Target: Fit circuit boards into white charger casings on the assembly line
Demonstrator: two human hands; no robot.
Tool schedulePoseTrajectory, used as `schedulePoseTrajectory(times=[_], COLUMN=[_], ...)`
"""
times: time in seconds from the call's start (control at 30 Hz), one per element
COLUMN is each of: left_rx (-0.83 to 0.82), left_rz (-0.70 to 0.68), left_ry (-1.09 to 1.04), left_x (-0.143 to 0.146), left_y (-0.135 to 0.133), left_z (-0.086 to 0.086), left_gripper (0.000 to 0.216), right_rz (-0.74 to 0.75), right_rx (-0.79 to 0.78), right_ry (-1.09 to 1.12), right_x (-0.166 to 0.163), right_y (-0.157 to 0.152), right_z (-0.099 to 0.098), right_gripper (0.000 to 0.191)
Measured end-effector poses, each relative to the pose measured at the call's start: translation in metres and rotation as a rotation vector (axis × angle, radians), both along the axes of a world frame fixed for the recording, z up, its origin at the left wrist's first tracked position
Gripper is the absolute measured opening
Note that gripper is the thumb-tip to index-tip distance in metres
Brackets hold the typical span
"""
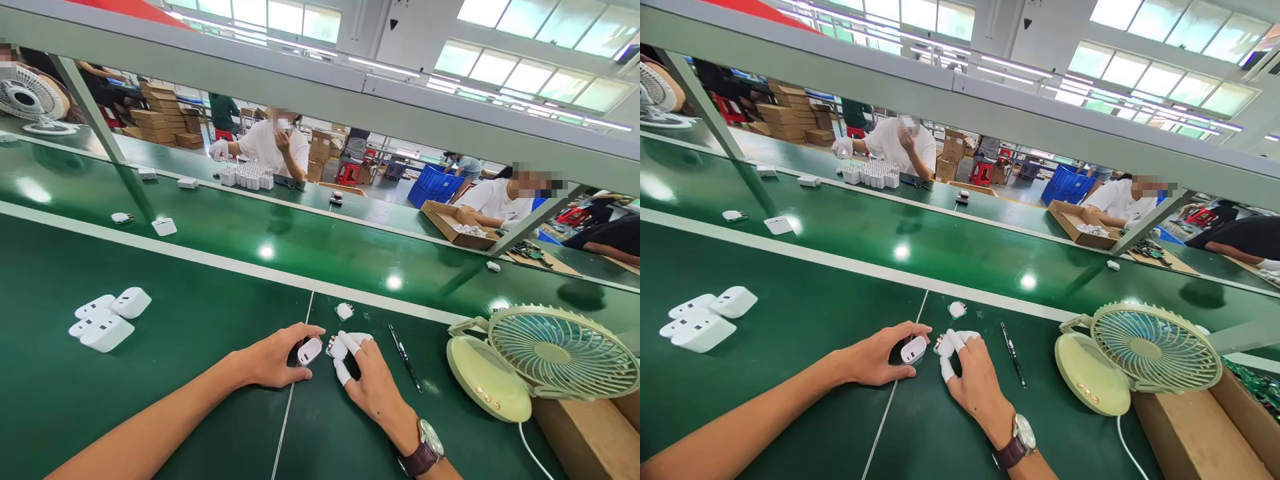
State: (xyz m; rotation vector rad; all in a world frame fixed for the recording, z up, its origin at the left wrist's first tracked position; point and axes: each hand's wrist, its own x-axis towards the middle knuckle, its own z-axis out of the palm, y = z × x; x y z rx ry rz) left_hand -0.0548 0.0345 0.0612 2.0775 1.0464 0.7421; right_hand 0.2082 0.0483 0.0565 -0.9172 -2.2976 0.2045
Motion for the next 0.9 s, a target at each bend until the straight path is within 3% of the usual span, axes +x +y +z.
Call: schedulePoseTrajectory(times=[0.1,0.3,0.43,0.67,0.8,0.9], left_rx=[-0.017,0.187,0.172,0.321,0.276,0.264], left_rz=[0.038,0.001,0.005,0.140,0.205,0.171], left_ry=[0.023,-0.015,-0.026,0.068,0.099,0.058], left_x=[0.002,0.010,0.013,0.013,0.019,0.023], left_y=[0.000,-0.001,-0.004,-0.002,-0.003,-0.006], left_z=[-0.002,-0.008,-0.005,-0.004,-0.005,-0.003], left_gripper=[0.069,0.076,0.057,0.060,0.028,0.035], right_rz=[0.008,0.160,0.199,0.153,0.131,0.122], right_rx=[-0.024,0.003,0.024,0.041,0.055,0.057], right_ry=[0.116,0.246,0.256,0.262,0.259,0.260], right_x=[0.000,-0.003,-0.004,-0.001,0.001,0.002], right_y=[-0.003,-0.017,-0.019,-0.016,-0.016,-0.016], right_z=[0.008,0.022,0.022,0.021,0.019,0.018], right_gripper=[0.049,0.065,0.076,0.070,0.067,0.064])
